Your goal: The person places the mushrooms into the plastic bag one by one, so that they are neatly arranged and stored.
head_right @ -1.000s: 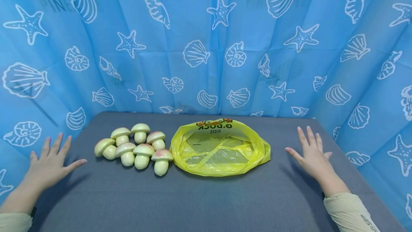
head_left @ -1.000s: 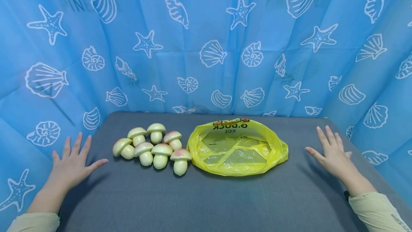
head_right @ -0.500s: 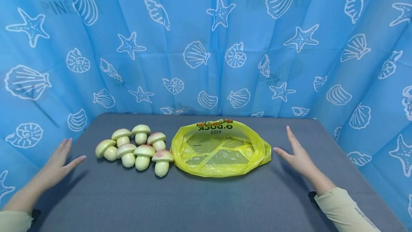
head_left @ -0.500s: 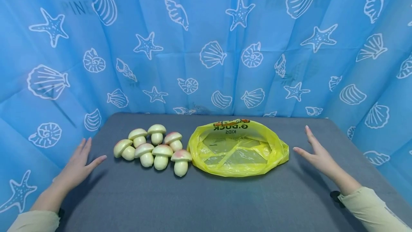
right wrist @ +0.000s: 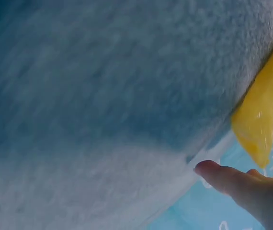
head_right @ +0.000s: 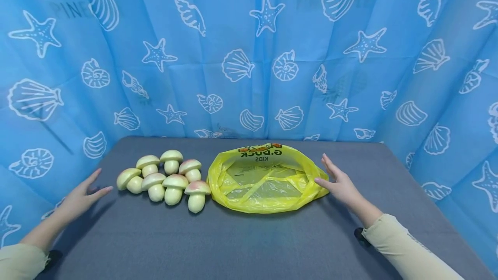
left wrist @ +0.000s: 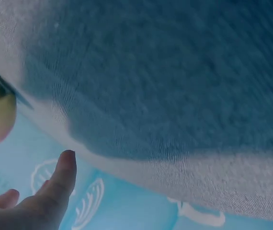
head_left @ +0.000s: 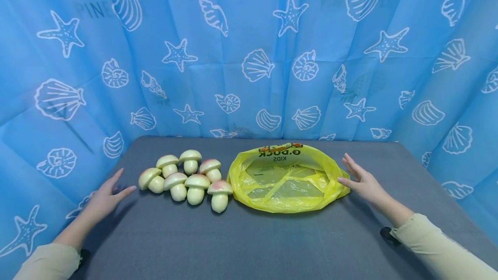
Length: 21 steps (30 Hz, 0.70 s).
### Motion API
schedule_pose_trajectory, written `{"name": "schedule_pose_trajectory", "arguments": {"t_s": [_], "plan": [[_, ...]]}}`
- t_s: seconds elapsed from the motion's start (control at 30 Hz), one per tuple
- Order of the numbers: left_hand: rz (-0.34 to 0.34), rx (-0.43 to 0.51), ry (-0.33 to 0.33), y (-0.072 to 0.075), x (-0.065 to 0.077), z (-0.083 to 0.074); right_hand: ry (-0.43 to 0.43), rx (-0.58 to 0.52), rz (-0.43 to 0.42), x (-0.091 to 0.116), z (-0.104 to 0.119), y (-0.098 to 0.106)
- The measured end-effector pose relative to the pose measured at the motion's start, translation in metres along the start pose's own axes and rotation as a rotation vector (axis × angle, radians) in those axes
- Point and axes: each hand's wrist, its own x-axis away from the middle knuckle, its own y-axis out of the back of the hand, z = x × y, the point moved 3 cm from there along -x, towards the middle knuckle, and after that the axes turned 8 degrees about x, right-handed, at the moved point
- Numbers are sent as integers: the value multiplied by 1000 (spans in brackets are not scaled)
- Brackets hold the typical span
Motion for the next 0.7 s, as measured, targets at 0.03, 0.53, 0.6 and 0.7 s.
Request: {"name": "schedule_pose_trajectory", "arguments": {"t_s": [0.03,0.53,0.6,0.7], "plan": [[4,20,19,-1,-1,0,-1,-1,3,-1,0,-1],[-1,501,222,-18,-12,0,-42,-36,32,-8,-4,-6],[19,529,226,-21,-14,-2,-48,-34,39,-10,-5,-7],[52,547,211,-24,-15,-5,-57,-25,44,-14,-6,-7]]}}
